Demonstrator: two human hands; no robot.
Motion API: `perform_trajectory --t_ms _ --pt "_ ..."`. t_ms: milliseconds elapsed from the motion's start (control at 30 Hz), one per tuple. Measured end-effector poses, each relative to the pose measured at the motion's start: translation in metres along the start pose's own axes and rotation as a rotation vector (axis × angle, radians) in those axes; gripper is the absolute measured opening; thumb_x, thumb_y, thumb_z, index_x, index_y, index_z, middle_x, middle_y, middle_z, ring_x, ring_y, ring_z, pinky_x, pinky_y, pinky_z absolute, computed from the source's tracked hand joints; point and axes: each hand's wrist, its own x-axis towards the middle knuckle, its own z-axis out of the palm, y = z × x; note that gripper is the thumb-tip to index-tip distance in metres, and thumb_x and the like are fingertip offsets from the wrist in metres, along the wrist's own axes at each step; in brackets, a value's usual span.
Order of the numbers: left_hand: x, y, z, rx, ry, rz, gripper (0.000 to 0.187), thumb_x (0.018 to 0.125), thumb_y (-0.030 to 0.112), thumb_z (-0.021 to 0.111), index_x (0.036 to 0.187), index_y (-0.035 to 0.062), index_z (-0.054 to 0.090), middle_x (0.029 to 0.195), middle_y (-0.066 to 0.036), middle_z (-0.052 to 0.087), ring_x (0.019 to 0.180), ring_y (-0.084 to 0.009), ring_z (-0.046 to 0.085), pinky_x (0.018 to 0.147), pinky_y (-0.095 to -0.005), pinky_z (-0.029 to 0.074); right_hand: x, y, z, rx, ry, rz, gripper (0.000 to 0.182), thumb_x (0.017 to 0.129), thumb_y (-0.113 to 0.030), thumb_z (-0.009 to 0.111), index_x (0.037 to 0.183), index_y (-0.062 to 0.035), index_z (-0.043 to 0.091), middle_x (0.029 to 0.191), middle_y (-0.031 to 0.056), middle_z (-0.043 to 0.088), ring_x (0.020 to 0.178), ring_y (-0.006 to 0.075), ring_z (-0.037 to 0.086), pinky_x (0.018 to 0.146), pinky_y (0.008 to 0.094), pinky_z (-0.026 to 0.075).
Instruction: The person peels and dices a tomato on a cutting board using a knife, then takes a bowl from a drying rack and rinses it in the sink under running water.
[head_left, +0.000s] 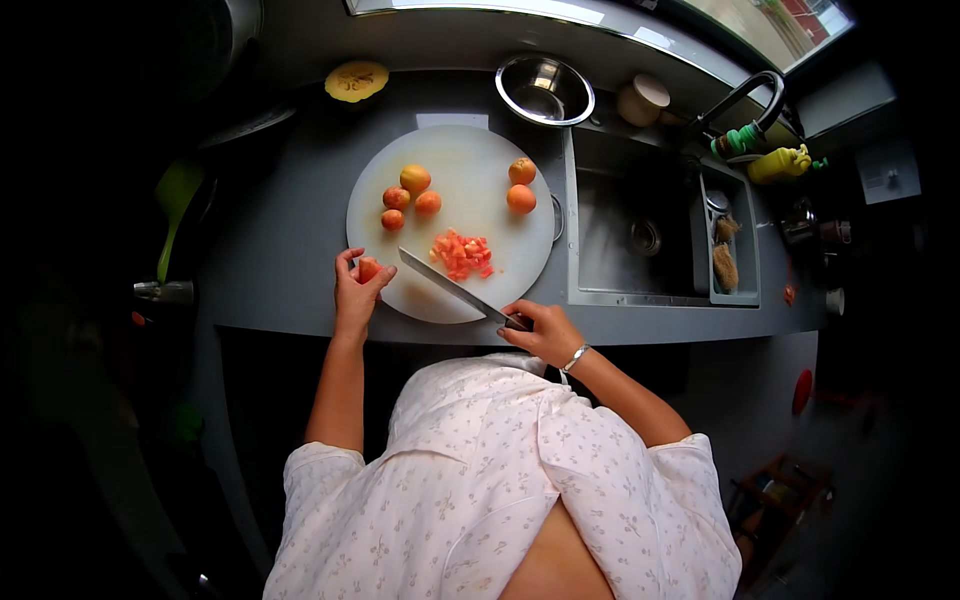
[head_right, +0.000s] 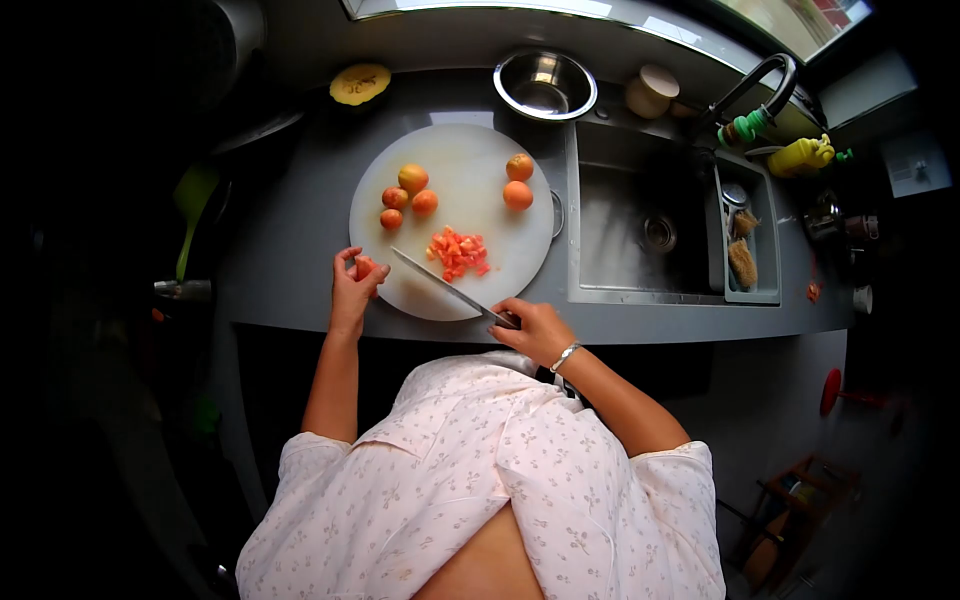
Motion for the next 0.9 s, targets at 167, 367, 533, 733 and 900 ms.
perform_trajectory --t_ms 167,367,533,733,900 --pt "-0.004 -0.004 0.021 0.077 -0.084 -0.035 0.052 0.084 0.017 0.077 0.128 0.0062 0.050 0.103 -0.005 0.063 0.088 -0.0109 0.059 0.068 -0.0244 0.049 0.005 0.000 -0.001 0.016 -0.013 0.167 0.031 0.084 -0.022 0.075 0.105 -0.0015 0.067 0.071 0.0093 0.067 0.061 0.0118 0.057 0.059 0.0285 0.047" --pt "0.011 -0.035 0.057 -0.024 -0.153 0.044 0.046 0.084 0.006 0.066 0.127 0.0069 0.052 0.108 -0.009 0.062 0.094 -0.0173 0.062 0.083 -0.0300 0.052 -0.002 0.003 -0.012 -0.027 0.123 0.168 0.033 0.084 -0.024 0.076 0.106 -0.0007 0.066 0.073 0.0118 0.067 0.059 0.0140 0.056 0.058 0.0297 0.047" --pt "0.012 -0.048 0.073 0.166 -0.119 0.108 0.029 0.085 0.011 0.066 0.111 -0.0006 0.061 0.094 -0.010 0.068 0.081 -0.0181 0.066 0.076 -0.0308 0.054 -0.006 0.007 -0.007 0.000 0.157 0.097 0.026 0.086 -0.018 0.074 0.105 -0.0013 0.066 0.065 0.0024 0.062 0.046 0.0063 0.049 0.042 0.0246 0.039" --pt "-0.007 -0.035 0.072 0.390 -0.066 0.073 0.029 0.083 0.021 0.071 0.104 0.0023 0.064 0.080 -0.013 0.070 0.076 -0.0254 0.069 0.073 -0.0362 0.054 -0.007 -0.005 -0.002 -0.034 0.140 0.098 0.028 0.086 -0.020 0.073 0.105 -0.0009 0.064 0.065 0.0063 0.061 0.052 0.0107 0.052 0.051 0.0277 0.042" --pt "-0.021 -0.021 0.070 0.499 -0.131 0.087 0.028 0.081 0.019 0.071 0.104 0.0039 0.065 0.082 -0.016 0.069 0.081 -0.0287 0.070 0.076 -0.0399 0.054 -0.005 -0.017 0.003 -0.038 0.130 0.123 0.029 0.085 -0.022 0.072 0.104 -0.0013 0.064 0.066 0.0107 0.062 0.055 0.0162 0.055 0.057 0.0308 0.046"
